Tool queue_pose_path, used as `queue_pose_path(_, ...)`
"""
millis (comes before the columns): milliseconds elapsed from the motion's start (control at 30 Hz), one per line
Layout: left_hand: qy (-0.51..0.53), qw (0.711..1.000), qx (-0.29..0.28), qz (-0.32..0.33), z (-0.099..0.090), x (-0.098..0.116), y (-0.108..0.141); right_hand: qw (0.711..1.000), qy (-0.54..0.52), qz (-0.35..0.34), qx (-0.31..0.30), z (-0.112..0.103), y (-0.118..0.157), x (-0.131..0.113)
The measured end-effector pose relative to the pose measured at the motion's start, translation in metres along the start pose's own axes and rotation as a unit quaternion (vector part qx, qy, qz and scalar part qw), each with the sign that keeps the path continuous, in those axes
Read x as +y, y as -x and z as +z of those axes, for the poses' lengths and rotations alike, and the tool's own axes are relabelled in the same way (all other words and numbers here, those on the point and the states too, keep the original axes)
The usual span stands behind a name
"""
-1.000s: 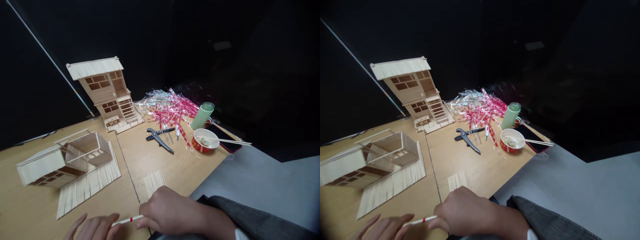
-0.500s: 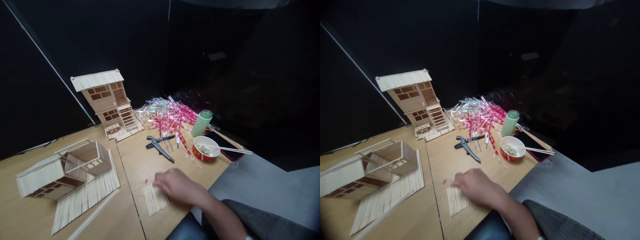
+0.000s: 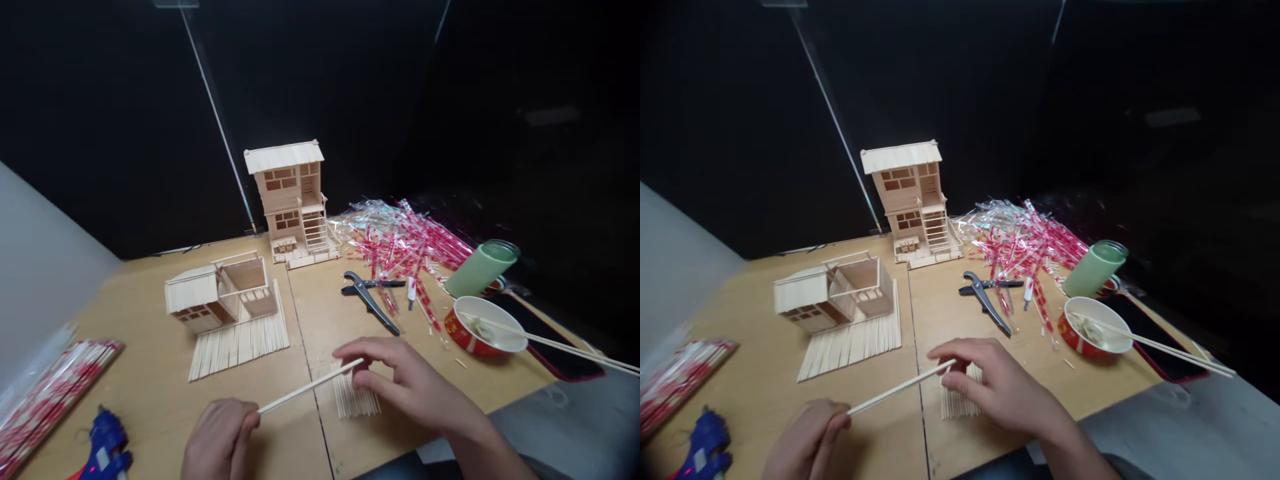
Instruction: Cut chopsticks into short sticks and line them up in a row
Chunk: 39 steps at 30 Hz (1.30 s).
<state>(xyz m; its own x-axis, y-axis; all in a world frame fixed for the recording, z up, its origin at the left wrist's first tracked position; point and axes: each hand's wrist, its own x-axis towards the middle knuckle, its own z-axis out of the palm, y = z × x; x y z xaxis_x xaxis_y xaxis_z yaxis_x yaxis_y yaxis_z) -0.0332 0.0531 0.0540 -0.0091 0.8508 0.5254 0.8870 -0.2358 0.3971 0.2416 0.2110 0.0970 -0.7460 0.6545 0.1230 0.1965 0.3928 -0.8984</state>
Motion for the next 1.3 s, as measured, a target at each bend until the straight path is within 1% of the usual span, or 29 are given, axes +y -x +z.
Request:
queue_pose_path(67,0.002,1.0,0.006,-0.005,0.0,0.006,-0.003,1.0,-0.003,0.014,-0.003,0.011,0.002,-0.003)
queue_pose_path(167,0.0,1.0,0.007,-0.002,-0.002,0.008,0.001,1.0,0.021,0.014,-0.004,0.02,0.003,0.001)
queue_pose_path(300,-0.005,1.0,-0.026,0.002,0.001,0.004,0.014,0.998,0.056,0.009,-0.033,0.024,0.012,0.007)
queue_pose_path(400,-0.011,0.998,-0.051,0.02,0.006,0.006,0.02,0.994,0.102,-0.008,-0.023,0.026,0.023,0.009)
queue_pose_path(500,-0.013,0.998,-0.05,0.034,0.009,0.014,0.017,0.992,0.127,-0.028,-0.008,0.028,0.033,0.01)
queue_pose_path(667,-0.007,0.997,-0.06,0.039,0.014,0.023,0.004,0.99,0.136,-0.024,0.003,0.026,0.038,0.015)
queue_pose_path(867,0.001,0.998,-0.054,0.023,0.019,0.024,-0.001,0.993,0.11,-0.016,0.041,0.02,0.036,0.017)
queue_pose_path(1033,-0.003,0.999,-0.05,0.008,0.02,0.025,-0.002,0.994,0.099,-0.008,0.035,0.018,0.031,0.02)
queue_pose_path(1100,0.001,0.999,-0.047,-0.001,0.021,0.025,-0.002,0.996,0.075,0.002,0.05,0.017,0.03,0.024)
queue_pose_path(1133,0.01,0.999,-0.042,-0.008,0.021,0.025,-0.001,0.997,0.043,0.013,0.066,0.016,0.029,0.027)
queue_pose_path(1200,0.044,0.998,-0.025,-0.029,0.02,0.025,0.0,0.992,-0.067,0.046,0.099,0.017,0.026,0.033)
queue_pose_path(1233,0.066,0.997,-0.014,-0.044,0.02,0.025,0.001,0.983,-0.136,0.062,0.109,0.018,0.023,0.035)
queue_pose_path(1300,0.112,0.99,0.013,-0.081,0.021,0.025,0.004,0.958,-0.254,0.075,0.108,0.025,0.016,0.034)
